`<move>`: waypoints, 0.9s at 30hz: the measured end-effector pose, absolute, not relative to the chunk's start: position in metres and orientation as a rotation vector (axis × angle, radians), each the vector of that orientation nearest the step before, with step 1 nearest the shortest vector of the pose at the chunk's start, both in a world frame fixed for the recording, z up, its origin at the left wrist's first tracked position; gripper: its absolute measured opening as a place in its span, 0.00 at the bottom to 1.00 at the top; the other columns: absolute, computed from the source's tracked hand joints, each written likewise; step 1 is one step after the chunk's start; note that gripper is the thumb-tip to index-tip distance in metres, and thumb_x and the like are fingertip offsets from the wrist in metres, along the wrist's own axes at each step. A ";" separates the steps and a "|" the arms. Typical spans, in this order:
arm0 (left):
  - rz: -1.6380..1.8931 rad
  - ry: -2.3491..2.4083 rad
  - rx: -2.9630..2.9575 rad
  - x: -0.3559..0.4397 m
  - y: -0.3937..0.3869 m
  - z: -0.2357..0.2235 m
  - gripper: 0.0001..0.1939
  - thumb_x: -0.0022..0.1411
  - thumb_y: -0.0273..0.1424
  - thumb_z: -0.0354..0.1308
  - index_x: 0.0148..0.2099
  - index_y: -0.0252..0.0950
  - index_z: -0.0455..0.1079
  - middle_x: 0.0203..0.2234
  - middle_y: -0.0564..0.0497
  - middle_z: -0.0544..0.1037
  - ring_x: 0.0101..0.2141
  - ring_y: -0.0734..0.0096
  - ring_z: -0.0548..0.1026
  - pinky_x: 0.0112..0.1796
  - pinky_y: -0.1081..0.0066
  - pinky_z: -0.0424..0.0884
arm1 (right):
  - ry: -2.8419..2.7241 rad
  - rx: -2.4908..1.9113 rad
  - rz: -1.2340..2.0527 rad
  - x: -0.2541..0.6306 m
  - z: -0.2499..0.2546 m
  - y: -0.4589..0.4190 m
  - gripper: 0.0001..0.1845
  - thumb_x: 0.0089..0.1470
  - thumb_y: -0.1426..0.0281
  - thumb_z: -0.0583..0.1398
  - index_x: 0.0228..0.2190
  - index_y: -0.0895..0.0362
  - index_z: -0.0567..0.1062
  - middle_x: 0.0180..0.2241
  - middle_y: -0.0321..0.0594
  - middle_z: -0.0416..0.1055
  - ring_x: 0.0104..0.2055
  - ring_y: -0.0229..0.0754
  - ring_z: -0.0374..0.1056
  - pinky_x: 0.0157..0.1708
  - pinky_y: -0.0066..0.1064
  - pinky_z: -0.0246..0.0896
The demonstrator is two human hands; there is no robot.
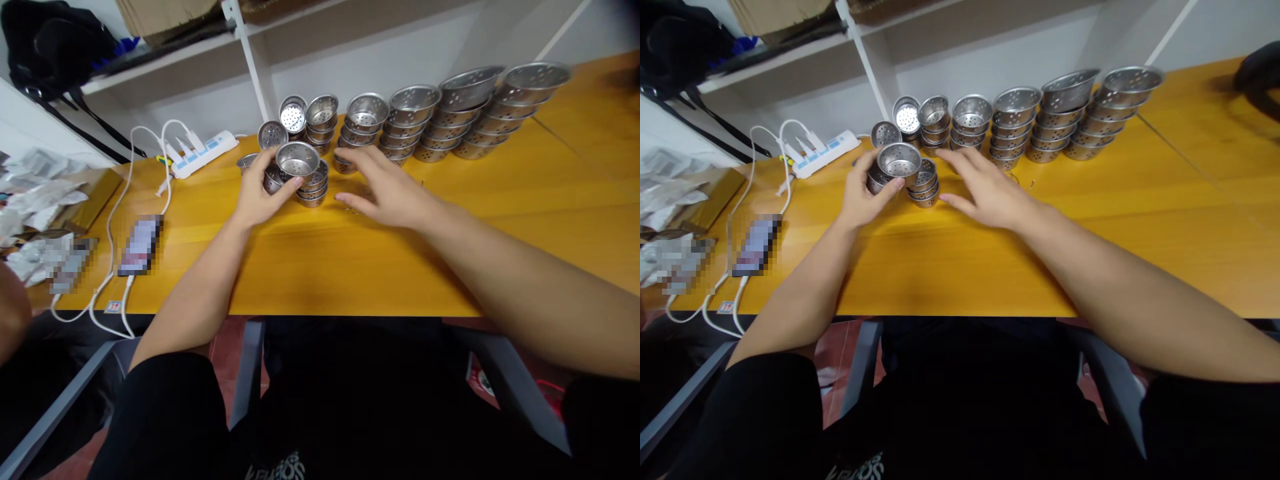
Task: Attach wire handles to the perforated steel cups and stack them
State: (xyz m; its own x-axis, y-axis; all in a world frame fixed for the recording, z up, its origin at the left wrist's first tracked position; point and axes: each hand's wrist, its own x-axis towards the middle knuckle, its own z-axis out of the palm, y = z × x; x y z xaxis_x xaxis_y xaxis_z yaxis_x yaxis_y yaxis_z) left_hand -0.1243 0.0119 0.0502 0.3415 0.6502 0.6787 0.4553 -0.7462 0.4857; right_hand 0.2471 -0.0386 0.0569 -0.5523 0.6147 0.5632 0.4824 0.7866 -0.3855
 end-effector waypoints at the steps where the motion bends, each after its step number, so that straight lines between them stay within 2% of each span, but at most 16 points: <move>1: 1.343 0.972 2.400 -0.121 0.009 0.051 0.53 0.71 0.78 0.75 0.79 0.47 0.79 0.72 0.37 0.89 0.76 0.33 0.85 0.82 0.32 0.76 | -2.254 -0.765 0.256 0.240 0.060 -0.043 0.48 0.85 0.37 0.64 0.90 0.45 0.68 0.82 0.59 0.76 0.83 0.79 0.74 0.84 0.81 0.70; 3: 1.309 0.908 2.423 -0.114 0.002 0.053 0.52 0.72 0.77 0.76 0.81 0.48 0.78 0.74 0.37 0.88 0.77 0.31 0.85 0.83 0.31 0.76 | -2.224 -0.687 0.289 0.228 0.061 -0.048 0.41 0.86 0.37 0.62 0.85 0.42 0.75 0.80 0.56 0.77 0.83 0.77 0.74 0.85 0.81 0.69; 5: 1.285 0.855 2.445 -0.107 -0.005 0.055 0.51 0.73 0.75 0.75 0.81 0.49 0.78 0.75 0.38 0.88 0.76 0.32 0.86 0.82 0.32 0.78 | -2.172 -0.653 0.306 0.220 0.058 -0.047 0.33 0.87 0.37 0.60 0.75 0.40 0.85 0.75 0.53 0.81 0.79 0.76 0.77 0.84 0.81 0.71; 8: 1.274 0.842 2.459 -0.105 -0.008 0.058 0.50 0.73 0.74 0.76 0.82 0.50 0.77 0.77 0.39 0.87 0.77 0.33 0.86 0.83 0.32 0.79 | -2.080 -0.687 0.302 0.220 0.051 -0.041 0.29 0.87 0.37 0.61 0.66 0.40 0.89 0.69 0.53 0.83 0.76 0.77 0.78 0.82 0.84 0.71; 13: 1.281 0.947 2.322 -0.127 0.011 0.053 0.58 0.68 0.78 0.78 0.83 0.49 0.75 0.79 0.34 0.84 0.82 0.28 0.80 0.87 0.28 0.72 | -1.931 -0.758 0.251 0.234 0.043 -0.025 0.30 0.84 0.35 0.63 0.66 0.39 0.88 0.69 0.55 0.82 0.77 0.78 0.75 0.81 0.87 0.72; 19: 1.126 0.896 2.002 -0.133 0.016 0.050 0.56 0.65 0.77 0.80 0.78 0.46 0.79 0.75 0.31 0.88 0.79 0.26 0.84 0.78 0.23 0.81 | -1.863 -0.799 0.251 0.239 0.038 -0.016 0.28 0.82 0.34 0.65 0.64 0.36 0.88 0.67 0.52 0.84 0.78 0.76 0.75 0.81 0.85 0.71; 23: 1.101 0.830 1.897 -0.115 0.002 0.053 0.51 0.65 0.74 0.81 0.74 0.45 0.83 0.73 0.34 0.92 0.75 0.30 0.89 0.77 0.26 0.84 | -1.872 -0.764 0.286 0.233 0.038 -0.021 0.30 0.82 0.33 0.64 0.61 0.40 0.88 0.70 0.53 0.83 0.79 0.76 0.76 0.82 0.81 0.71; 27: 1.092 0.766 1.916 -0.101 -0.002 0.048 0.51 0.65 0.74 0.82 0.74 0.45 0.84 0.73 0.34 0.92 0.74 0.33 0.91 0.74 0.32 0.89 | -1.980 -0.836 0.316 0.230 0.048 -0.033 0.35 0.82 0.31 0.61 0.67 0.39 0.88 0.71 0.56 0.84 0.78 0.78 0.77 0.82 0.84 0.71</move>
State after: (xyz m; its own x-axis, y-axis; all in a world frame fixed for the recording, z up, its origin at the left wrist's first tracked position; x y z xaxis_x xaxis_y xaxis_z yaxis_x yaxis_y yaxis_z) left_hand -0.1012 -0.0020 0.0484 0.4477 0.7933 0.4125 0.1179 -0.5096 0.8523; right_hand 0.2304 -0.0327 0.0476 -0.3338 0.6693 0.6637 0.4293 0.7348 -0.5251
